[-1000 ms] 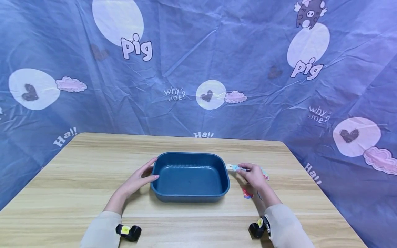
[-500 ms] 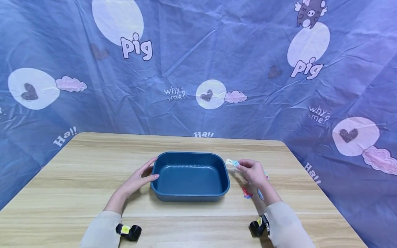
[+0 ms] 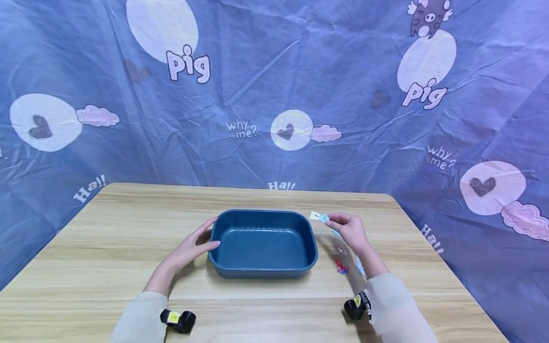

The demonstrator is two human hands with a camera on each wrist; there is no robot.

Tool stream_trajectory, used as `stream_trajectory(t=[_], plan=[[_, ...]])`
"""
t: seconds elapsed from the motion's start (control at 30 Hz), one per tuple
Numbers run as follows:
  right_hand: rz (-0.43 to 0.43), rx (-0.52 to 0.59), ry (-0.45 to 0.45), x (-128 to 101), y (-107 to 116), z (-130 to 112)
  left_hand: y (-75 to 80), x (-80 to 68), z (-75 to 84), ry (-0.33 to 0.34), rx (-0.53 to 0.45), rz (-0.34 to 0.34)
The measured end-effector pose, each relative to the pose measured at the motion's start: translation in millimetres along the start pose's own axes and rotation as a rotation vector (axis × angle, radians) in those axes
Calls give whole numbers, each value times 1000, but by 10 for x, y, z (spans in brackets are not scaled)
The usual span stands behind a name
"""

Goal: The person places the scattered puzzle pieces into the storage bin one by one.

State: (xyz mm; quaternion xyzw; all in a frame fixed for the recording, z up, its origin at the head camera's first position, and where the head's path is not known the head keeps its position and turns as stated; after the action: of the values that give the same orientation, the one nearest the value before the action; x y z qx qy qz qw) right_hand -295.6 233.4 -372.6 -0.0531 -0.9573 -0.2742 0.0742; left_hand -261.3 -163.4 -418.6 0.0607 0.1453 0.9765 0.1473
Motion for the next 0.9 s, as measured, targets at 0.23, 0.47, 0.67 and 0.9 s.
stream_trajectory(t=[0.23, 0.47, 0.67, 0.9], plan=[[-14, 23, -9, 49, 4, -88, -8, -2, 3, 14, -4, -3], [14, 47, 38, 103, -59, -251, -8, -4, -1, 14, -7, -2], [-1, 117, 64, 143, -170, -397, -4, 0, -6, 1, -15, 3], [-38, 127, 77, 177, -336, -569, -11, -3, -8, 2, -16, 8]])
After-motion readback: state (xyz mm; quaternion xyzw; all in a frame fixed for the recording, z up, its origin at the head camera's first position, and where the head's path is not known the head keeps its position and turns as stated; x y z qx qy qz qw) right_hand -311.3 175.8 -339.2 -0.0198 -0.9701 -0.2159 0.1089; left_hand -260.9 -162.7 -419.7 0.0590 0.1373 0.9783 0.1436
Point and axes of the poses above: each hand's wrist, its own x-axis towards the middle knuckle, its own y-axis out of the back of the hand, z = x × y, the point moved 3 cm from there along x, towards the middle knuckle, and after that the axes turned 3 degrees about -y, right-handed, at the moved point
